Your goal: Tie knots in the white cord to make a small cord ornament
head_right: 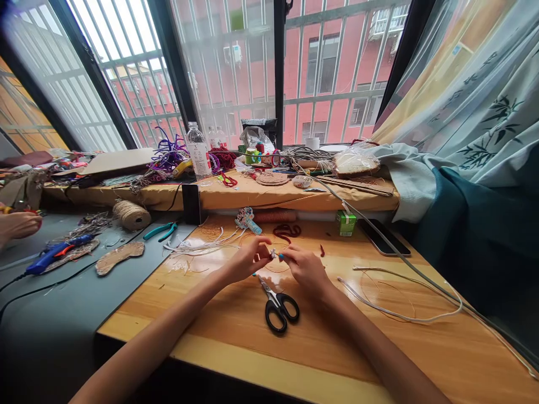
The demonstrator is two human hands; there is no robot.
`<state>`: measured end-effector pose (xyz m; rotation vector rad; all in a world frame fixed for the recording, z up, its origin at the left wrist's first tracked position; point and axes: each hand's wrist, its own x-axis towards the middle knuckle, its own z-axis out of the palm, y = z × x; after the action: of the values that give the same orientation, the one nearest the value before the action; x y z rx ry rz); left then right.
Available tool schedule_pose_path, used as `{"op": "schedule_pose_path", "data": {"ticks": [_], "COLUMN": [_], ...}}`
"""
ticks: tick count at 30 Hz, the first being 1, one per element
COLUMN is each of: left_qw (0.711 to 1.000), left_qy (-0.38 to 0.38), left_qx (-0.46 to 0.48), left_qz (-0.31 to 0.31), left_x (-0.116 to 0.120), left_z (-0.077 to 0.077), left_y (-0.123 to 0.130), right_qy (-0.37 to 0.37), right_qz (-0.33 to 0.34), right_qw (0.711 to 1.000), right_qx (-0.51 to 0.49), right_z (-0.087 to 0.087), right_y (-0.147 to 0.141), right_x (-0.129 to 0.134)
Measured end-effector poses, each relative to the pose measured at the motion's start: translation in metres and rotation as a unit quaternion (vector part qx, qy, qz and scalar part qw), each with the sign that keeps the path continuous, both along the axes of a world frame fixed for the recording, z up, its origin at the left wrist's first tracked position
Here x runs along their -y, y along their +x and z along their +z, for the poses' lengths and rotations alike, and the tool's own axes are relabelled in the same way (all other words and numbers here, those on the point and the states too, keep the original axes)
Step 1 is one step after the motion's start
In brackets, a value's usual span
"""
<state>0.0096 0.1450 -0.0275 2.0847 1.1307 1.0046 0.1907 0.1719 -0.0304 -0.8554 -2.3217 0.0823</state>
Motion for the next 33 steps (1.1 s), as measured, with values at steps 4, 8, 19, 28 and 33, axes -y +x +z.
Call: {"op": "schedule_pose_path", "data": {"ticks": [4, 8, 19, 28, 33], "left_qw": [0.999, 0.99, 0.836, 0.784, 0.77], "left_qy": [0.02, -0.131, -0.476, -0.501, -0.527], "left_qx": [-0.005, 0.025, 0.253, 0.333, 0.313], "left_qz": [0.042, 0.048, -0.105, -0.155, -0.177], "left_x": [-0.002, -0.006, -0.003, -0.004, -0.003], "left_z": [-0.002, -0.005, -0.002, -0.001, -0.001], "left_y": [-0.001, 0.001, 0.002, 0.001, 0.002], "right_qy": [0.02, 0.141, 0.337, 0.39, 0.406], "right_qz": [-0.012, -0.055, -0.094, -0.073, -0.063], "right_qw": [1.0, 0.983, 0.927, 0.905, 0.9], "right_qx": [0.016, 0.101, 0.137, 0.15, 0.143], "right_z": [0.004, 0.005, 0.015, 0.015, 0.019], "right_y": [0.004, 0.007, 0.006, 0.003, 0.002], "right_x": [0.0, 0.002, 0.01, 0.016, 0.017]}}
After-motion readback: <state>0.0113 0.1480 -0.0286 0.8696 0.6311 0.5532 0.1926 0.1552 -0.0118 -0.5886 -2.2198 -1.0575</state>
